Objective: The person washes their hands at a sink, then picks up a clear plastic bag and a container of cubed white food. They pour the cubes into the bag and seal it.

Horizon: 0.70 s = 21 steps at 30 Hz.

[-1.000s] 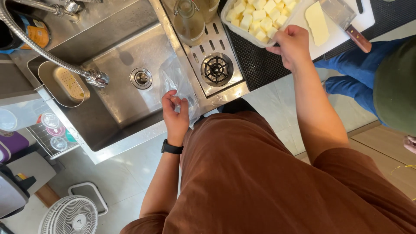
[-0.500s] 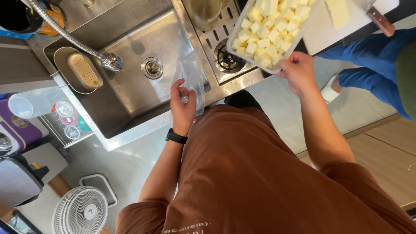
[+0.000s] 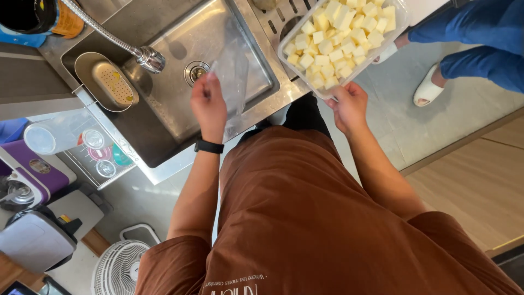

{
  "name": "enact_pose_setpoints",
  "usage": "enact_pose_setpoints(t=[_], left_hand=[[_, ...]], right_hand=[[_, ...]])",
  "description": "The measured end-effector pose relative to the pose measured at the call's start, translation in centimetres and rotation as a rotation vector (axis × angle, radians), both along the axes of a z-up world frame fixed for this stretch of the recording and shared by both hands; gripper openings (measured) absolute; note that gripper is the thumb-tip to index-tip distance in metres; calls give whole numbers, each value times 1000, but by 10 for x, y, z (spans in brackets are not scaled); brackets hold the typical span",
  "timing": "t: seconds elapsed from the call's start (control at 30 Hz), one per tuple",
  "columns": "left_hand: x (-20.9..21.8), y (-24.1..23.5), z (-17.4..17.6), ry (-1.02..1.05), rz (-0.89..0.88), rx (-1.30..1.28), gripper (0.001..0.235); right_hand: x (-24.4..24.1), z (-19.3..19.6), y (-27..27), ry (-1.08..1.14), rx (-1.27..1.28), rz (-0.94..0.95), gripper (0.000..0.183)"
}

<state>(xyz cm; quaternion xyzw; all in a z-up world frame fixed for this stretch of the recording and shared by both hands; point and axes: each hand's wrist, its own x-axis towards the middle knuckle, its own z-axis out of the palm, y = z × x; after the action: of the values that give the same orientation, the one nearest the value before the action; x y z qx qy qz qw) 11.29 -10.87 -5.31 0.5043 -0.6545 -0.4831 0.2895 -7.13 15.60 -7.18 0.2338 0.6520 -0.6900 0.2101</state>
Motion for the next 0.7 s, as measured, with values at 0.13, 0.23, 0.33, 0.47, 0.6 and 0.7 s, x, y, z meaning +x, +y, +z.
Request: enact_pose_setpoints(t=[0.13, 0.23, 0.33, 0.47, 0.6, 0.7], left_hand=[[-5, -15, 29, 195, 78, 18, 13], [-8, -17, 29, 258, 39, 24, 18], [-15, -19, 9, 192, -36, -7, 26], [-23, -18, -13, 145, -171, -63, 29], [-27, -18, -33, 114, -99, -130, 27], [-24, -12, -24, 81, -56, -40, 39]], right_hand=[[16, 0, -16, 29, -64, 4, 23], [23, 24, -23, -19, -40, 141, 22], [23, 31, -25, -57, 17, 292, 27], [26, 38, -20, -68, 152, 400, 24], [44, 68, -13, -150, 433, 497, 38], [57, 92, -22, -38, 426, 672, 25]])
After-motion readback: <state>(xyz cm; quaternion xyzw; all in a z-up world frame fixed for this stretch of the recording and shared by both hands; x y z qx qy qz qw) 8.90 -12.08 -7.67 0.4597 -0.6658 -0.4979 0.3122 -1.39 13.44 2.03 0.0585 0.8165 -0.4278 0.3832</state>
